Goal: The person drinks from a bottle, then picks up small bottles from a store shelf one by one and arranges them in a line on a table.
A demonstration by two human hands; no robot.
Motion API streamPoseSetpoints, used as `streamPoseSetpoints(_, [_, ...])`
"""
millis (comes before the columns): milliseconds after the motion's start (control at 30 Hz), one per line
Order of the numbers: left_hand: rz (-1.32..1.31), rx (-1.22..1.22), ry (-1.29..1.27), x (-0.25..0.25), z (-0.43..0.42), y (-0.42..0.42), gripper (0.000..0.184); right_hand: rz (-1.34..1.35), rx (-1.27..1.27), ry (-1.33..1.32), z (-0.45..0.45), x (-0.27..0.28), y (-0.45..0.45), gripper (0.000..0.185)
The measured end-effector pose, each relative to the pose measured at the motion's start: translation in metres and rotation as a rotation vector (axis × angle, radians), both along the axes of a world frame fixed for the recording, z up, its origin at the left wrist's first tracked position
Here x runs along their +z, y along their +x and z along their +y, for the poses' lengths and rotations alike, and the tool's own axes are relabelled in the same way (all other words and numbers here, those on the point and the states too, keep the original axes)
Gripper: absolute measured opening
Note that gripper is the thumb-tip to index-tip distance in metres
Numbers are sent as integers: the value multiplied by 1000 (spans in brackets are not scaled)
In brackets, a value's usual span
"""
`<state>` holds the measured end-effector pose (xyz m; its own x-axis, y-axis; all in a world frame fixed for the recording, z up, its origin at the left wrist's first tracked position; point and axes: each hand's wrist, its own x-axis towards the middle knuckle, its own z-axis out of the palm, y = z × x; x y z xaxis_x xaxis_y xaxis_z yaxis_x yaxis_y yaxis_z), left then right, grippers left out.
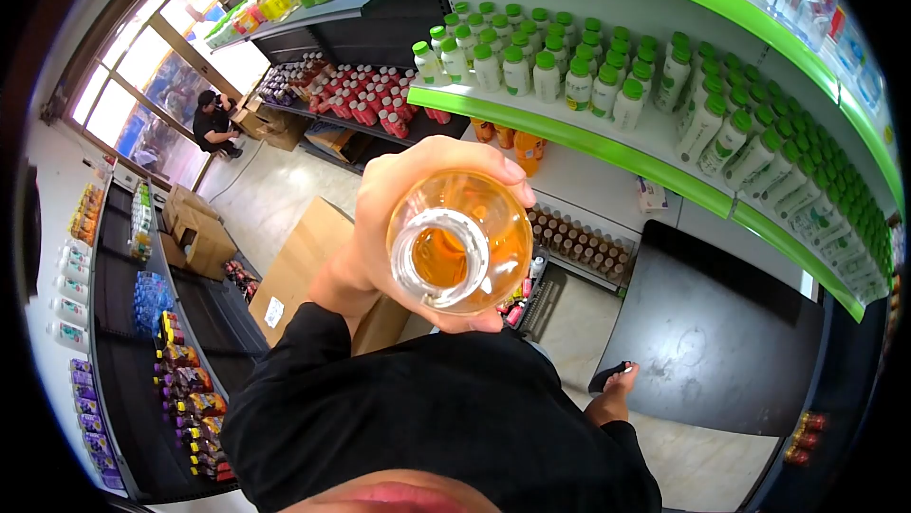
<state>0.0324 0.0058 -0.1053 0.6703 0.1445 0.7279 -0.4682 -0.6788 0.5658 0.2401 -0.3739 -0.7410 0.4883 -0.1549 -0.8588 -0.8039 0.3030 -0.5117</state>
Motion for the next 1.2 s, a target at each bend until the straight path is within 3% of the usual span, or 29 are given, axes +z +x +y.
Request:
streamPoseSetpoints(300, [-60, 82, 277, 23, -6, -12, 69, -12, 21, 92, -3, -2, -2, 27])
streamPoseSetpoints(400, [-34, 81, 330, 34, -10, -17, 68, -142, 20, 198, -11, -46, 0, 27])
streamPoseSetpoints(567, [-69, 86, 378, 43, -15, -19, 66, -29, -8, 31, -3, -2, -1, 27])
streamPoseSetpoints(800, [-137, 18, 441, 45, -9, -18, 75, 4, -25, 38, 0, 5, -4, 26])
streamPoseSetpoints(900, [-132, -14, 285, 40, -10, -15, 78, -10, -16, 48, 3, 12, -1, 26])
streamPoseSetpoints(967, [-138, -94, 162, 38, -5, -11, 80, -27, -72, 66, -15, -46, 7, 25])
streamPoseSetpoints(1067, [-88, -225, -152, 35, -1, -5, 85, 12, 19, 56, -2, -3, 1, 25])
streamPoseSetpoints(1133, [12, -311, -427, 33, -2, -3, 88, 10, 18, 46, -1, 1, -1, 26])
streamPoseSetpoints(1200, [101, -343, -542, 33, 3, -2, 90, -6, 18, 47, -1, 2, -1, 27])
